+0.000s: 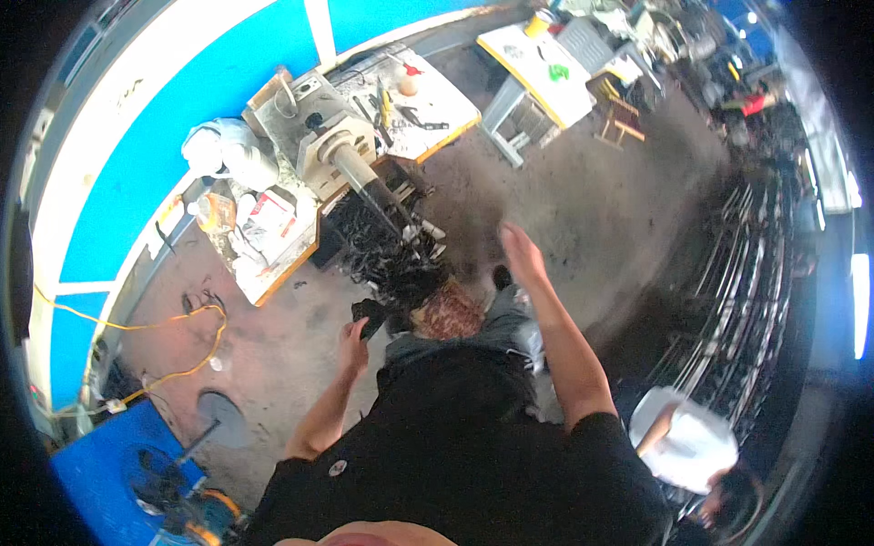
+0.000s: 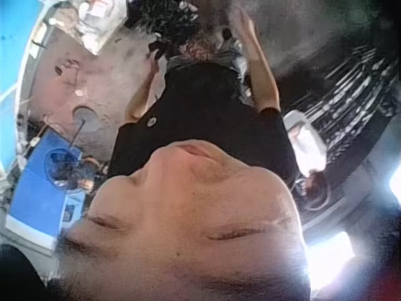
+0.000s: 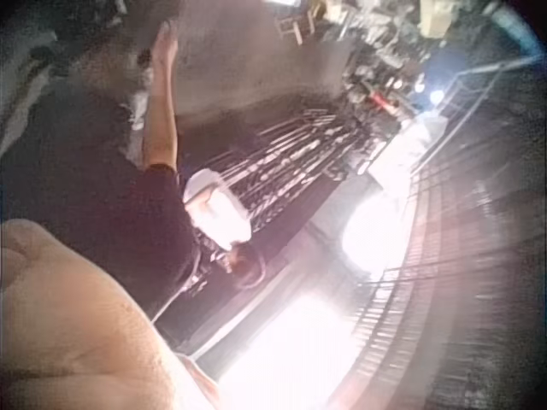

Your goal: Using a sole attaching machine to press the edges of shoes for secure bonding.

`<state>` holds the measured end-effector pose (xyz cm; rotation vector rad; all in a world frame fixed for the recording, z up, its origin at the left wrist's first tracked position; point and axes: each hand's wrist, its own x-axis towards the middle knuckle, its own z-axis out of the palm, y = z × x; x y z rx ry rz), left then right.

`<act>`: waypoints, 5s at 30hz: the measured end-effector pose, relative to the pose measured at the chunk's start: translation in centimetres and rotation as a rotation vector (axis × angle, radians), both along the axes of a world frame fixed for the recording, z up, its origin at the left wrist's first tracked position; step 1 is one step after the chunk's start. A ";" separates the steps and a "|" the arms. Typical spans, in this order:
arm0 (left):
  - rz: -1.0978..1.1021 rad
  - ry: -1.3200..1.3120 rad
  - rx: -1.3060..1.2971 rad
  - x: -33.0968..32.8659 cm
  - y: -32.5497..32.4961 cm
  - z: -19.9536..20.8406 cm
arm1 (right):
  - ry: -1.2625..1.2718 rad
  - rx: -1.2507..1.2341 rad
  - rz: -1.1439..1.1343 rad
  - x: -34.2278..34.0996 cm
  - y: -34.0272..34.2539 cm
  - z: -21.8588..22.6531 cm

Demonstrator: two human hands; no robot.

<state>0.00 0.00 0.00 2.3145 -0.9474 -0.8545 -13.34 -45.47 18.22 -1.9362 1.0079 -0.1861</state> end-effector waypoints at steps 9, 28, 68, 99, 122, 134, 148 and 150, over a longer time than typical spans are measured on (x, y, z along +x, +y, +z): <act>0.933 0.198 -0.466 -5.8 -8.2 -2.5 | -0.323 -0.482 0.842 38.8 -10.1 0.0; 1.137 0.775 -0.960 -8.6 -19.7 -8.9 | -0.149 -1.258 1.095 56.5 -10.7 -3.2; 0.883 0.822 -1.294 -4.3 -25.3 -3.7 | -0.801 1.079 -0.043 -3.4 -11.7 -27.6; 0.882 0.709 -1.299 -4.9 -25.4 -3.3 | -0.699 0.521 0.453 2.8 -16.2 -19.7; 0.944 0.444 -1.385 -2.4 -15.4 -5.2 | -0.712 0.811 0.809 9.4 -6.4 -20.5; 0.951 0.431 -1.395 -2.1 -14.5 -5.7 | -0.764 0.618 0.886 9.9 -4.4 -20.1; 0.374 -0.592 -0.506 -0.3 -22.9 6.0 | -0.570 0.369 0.897 9.5 -2.1 -17.1; 0.346 -0.533 -0.470 0.3 -24.0 6.4 | -0.538 0.206 0.948 9.6 -2.0 -16.6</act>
